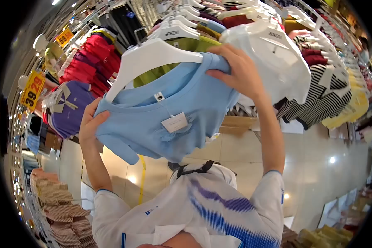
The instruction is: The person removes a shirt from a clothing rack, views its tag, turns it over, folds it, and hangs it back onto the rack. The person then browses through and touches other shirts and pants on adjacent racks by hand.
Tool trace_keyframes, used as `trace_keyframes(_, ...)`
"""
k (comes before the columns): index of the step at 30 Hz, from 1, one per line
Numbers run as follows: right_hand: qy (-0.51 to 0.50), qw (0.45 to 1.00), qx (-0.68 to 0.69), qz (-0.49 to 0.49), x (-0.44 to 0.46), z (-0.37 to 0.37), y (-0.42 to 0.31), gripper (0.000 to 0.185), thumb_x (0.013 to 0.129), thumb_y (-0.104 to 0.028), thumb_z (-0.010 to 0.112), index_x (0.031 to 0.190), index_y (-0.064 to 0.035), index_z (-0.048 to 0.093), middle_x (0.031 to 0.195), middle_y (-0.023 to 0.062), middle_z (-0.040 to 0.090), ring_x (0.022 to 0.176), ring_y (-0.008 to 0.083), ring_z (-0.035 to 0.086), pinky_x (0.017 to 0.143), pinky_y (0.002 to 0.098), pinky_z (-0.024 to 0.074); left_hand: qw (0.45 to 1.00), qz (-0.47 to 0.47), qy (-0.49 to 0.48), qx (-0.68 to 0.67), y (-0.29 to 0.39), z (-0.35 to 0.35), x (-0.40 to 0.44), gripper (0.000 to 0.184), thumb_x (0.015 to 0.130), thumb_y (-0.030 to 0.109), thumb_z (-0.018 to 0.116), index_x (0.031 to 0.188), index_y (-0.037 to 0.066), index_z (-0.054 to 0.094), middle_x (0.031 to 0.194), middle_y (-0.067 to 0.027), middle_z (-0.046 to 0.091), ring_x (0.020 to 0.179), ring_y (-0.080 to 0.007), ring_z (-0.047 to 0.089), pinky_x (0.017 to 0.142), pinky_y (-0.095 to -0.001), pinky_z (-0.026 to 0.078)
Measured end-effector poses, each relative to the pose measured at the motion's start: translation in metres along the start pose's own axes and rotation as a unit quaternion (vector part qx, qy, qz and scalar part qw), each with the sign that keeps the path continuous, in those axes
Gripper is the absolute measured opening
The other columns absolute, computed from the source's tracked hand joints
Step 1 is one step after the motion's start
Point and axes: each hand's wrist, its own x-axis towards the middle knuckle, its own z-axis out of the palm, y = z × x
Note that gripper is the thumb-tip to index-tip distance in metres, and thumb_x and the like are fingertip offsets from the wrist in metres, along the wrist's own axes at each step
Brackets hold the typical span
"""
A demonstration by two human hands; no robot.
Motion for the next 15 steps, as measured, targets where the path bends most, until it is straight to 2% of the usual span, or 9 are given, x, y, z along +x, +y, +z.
trace_keyframes(1,0.002,1.0,-0.007,0.008,0.0,-0.005,0.003,0.034,0.076,-0.012,0.073,0.107,-0.0018,0.061,0.097,0.0129,0.064,0.084,0.0298,0.061,0.074,0.0347,0.0473,1.0,0.008,0.003,0.003,-0.001,0.0,0.002,0.037,0.08,0.018,0.066,0.11,-0.003,0.058,0.095,-0.0015,0.06,0.09,-0.0082,0.053,0.08,-0.0231,0.041)
trace_keyframes(3,-0.205,0.973,0.029,0.098,0.001,-0.011,0.003,0.033,0.08,-0.017,0.071,0.107,-0.0028,0.06,0.086,0.0143,0.064,0.078,0.0322,0.06,0.07,0.0355,0.0467,0.999,0.01,-0.019,0.036,-0.007,-0.011,0.007,0.038,0.079,0.019,0.067,0.109,-0.002,0.058,0.095,-0.0019,0.061,0.09,-0.0088,0.053,0.08,-0.0243,0.041)
trace_keyframes(4,-0.174,0.983,0.03,0.049,0.0,-0.009,0.002,0.031,0.083,-0.023,0.069,0.106,-0.0035,0.06,0.077,0.016,0.062,0.072,0.0338,0.059,0.065,0.0368,0.0457,0.998,0.03,-0.01,0.063,-0.009,-0.012,0.008,0.037,0.079,0.018,0.066,0.109,-0.002,0.058,0.093,-0.002,0.061,0.088,-0.0089,0.053,0.079,-0.0244,0.041)
trace_keyframes(6,-0.172,0.983,0.018,0.062,0.002,-0.008,-0.008,0.03,0.083,-0.024,0.068,0.104,-0.0033,0.06,0.077,0.0164,0.062,0.072,0.0344,0.059,0.064,0.0368,0.0453,0.988,0.052,-0.005,0.147,-0.018,-0.025,0.016,0.033,0.079,0.013,0.066,0.108,-0.001,0.058,0.09,-0.0023,0.062,0.084,-0.0089,0.055,0.077,-0.0246,0.043)
trace_keyframes(9,-0.175,0.982,-0.006,0.074,0.007,-0.009,-0.021,0.03,0.084,-0.026,0.068,0.101,-0.003,0.06,0.077,0.0172,0.061,0.071,0.0354,0.058,0.063,0.0371,0.0445,0.978,0.049,0.008,0.205,-0.032,-0.032,0.028,0.031,0.079,0.011,0.066,0.106,-0.002,0.057,0.088,-0.0021,0.062,0.083,-0.0088,0.055,0.076,-0.0254,0.044)
trace_keyframes(11,-0.177,0.981,-0.02,0.076,0.01,-0.01,-0.024,0.03,0.084,-0.027,0.067,0.1,-0.0028,0.059,0.078,0.0175,0.061,0.071,0.0357,0.057,0.063,0.0374,0.044,0.978,0.02,0.001,0.206,-0.046,-0.04,0.031,0.032,0.078,0.008,0.068,0.107,-0.002,0.057,0.091,-0.0033,0.062,0.086,-0.0096,0.056,0.078,-0.0262,0.045)
trace_keyframes(13,-0.177,0.979,-0.017,0.1,0.013,-0.011,-0.024,0.028,0.084,-0.026,0.067,0.097,-0.0028,0.059,0.076,0.0176,0.059,0.071,0.0361,0.055,0.063,0.0374,0.0436,0.99,0.009,0.011,0.138,-0.068,-0.048,0.026,0.036,0.078,0.004,0.067,0.112,-0.003,0.056,0.098,-0.0053,0.062,0.09,-0.0114,0.057,0.083,-0.0265,0.045)
trace_keyframes(14,-0.176,0.979,-0.018,0.099,0.013,-0.012,-0.019,0.028,0.084,-0.026,0.067,0.097,-0.0028,0.059,0.076,0.0176,0.059,0.071,0.0361,0.055,0.063,0.0374,0.0436,0.993,-0.001,0.021,0.114,-0.078,-0.051,0.023,0.044,0.078,0.0,0.065,0.12,-0.004,0.053,0.106,-0.0077,0.062,0.096,-0.0133,0.057,0.088,-0.0273,0.044)
trace_keyframes(15,-0.141,0.987,-0.005,0.072,0.013,-0.011,-0.012,0.028,0.084,-0.026,0.068,0.096,-0.0023,0.059,0.075,0.017,0.059,0.069,0.0349,0.055,0.062,0.0365,0.0435,0.993,0.0,0.023,0.115,-0.093,-0.058,0.024,0.044,0.078,0.0,0.065,0.12,-0.004,0.053,0.106,-0.0077,0.062,0.096,-0.0133,0.057,0.088,-0.0273,0.044)
